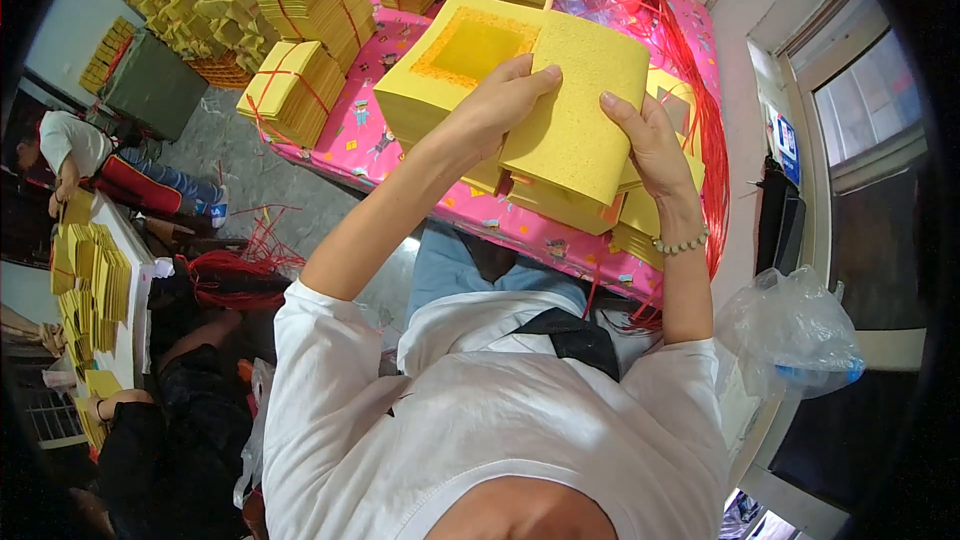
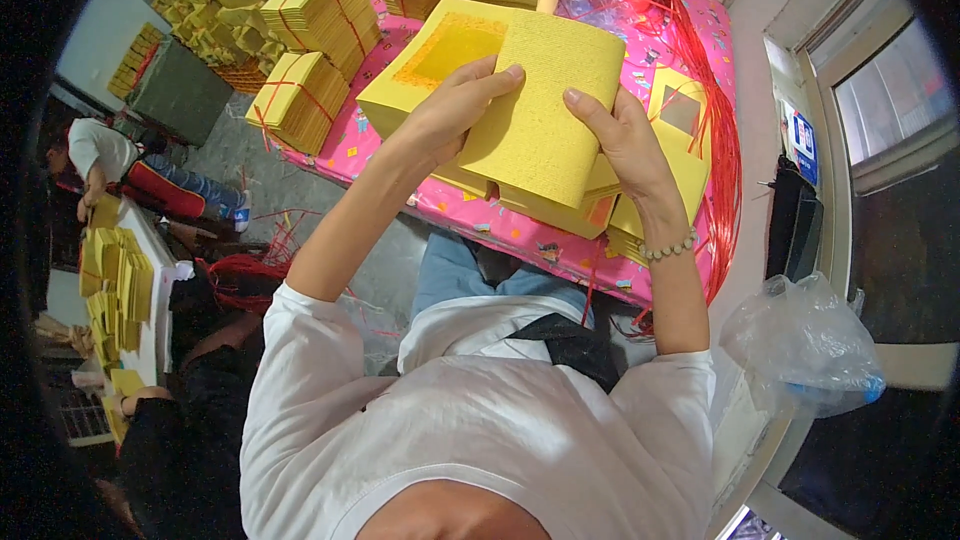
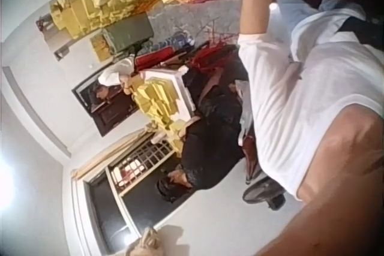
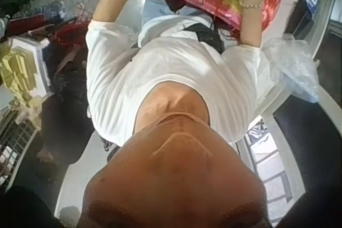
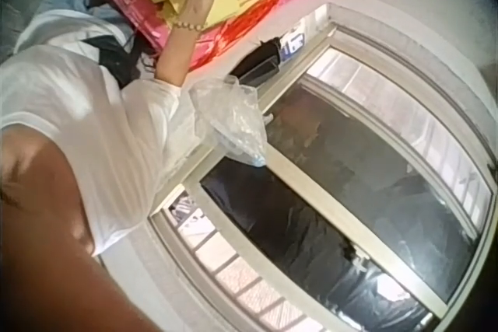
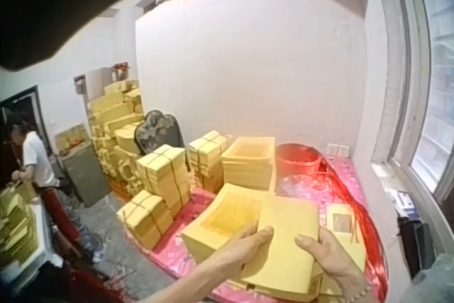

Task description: Arranging and stacking yellow Joss paper sheets on a work table.

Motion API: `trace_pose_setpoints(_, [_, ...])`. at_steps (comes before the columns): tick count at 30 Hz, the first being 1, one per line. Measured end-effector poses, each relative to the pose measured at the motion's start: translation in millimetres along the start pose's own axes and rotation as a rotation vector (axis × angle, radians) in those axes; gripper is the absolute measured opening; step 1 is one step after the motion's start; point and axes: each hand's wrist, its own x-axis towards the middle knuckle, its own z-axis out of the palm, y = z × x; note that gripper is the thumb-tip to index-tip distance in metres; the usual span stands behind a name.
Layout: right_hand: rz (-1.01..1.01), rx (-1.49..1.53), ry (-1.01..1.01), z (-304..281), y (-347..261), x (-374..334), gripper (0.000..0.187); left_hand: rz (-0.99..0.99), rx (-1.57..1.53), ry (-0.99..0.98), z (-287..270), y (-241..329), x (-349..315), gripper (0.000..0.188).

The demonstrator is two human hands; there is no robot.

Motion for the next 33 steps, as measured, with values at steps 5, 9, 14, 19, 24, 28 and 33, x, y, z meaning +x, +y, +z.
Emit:
trace_pose_setpoints(5, [-0.038,0.002,-0.009,-2,4,-2,0.043,0.204,0.017,-0.026,4,-11,-4,0.033])
trace_pose_setpoints(9, [-0.134,0.05,0.078,13,8,-15,0.041,0.553,0.076,0.036,9,-38,-4,0.032])
trace_pose_setpoints(14, [-0.193,0.079,0.133,22,15,-29,0.039,0.668,0.16,0.064,16,-52,-17,0.031])
trace_pose_setpoints(19, [-0.219,0.043,0.147,15,20,-42,0.038,0.652,-0.008,0.021,26,-52,-27,0.032])
trace_pose_setpoints(24, [-0.257,0.02,0.15,13,24,-50,0.035,0.523,-0.03,-0.034,23,-53,-35,0.032])
trace_pose_setpoints(28, [-0.271,0.005,0.164,12,17,-52,0.031,0.572,-0.004,0.052,31,-62,-36,0.031])
trace_pose_setpoints(33, [-0.303,-0.014,0.238,5,16,-49,0.026,0.579,0.027,0.082,33,-71,-36,0.028])
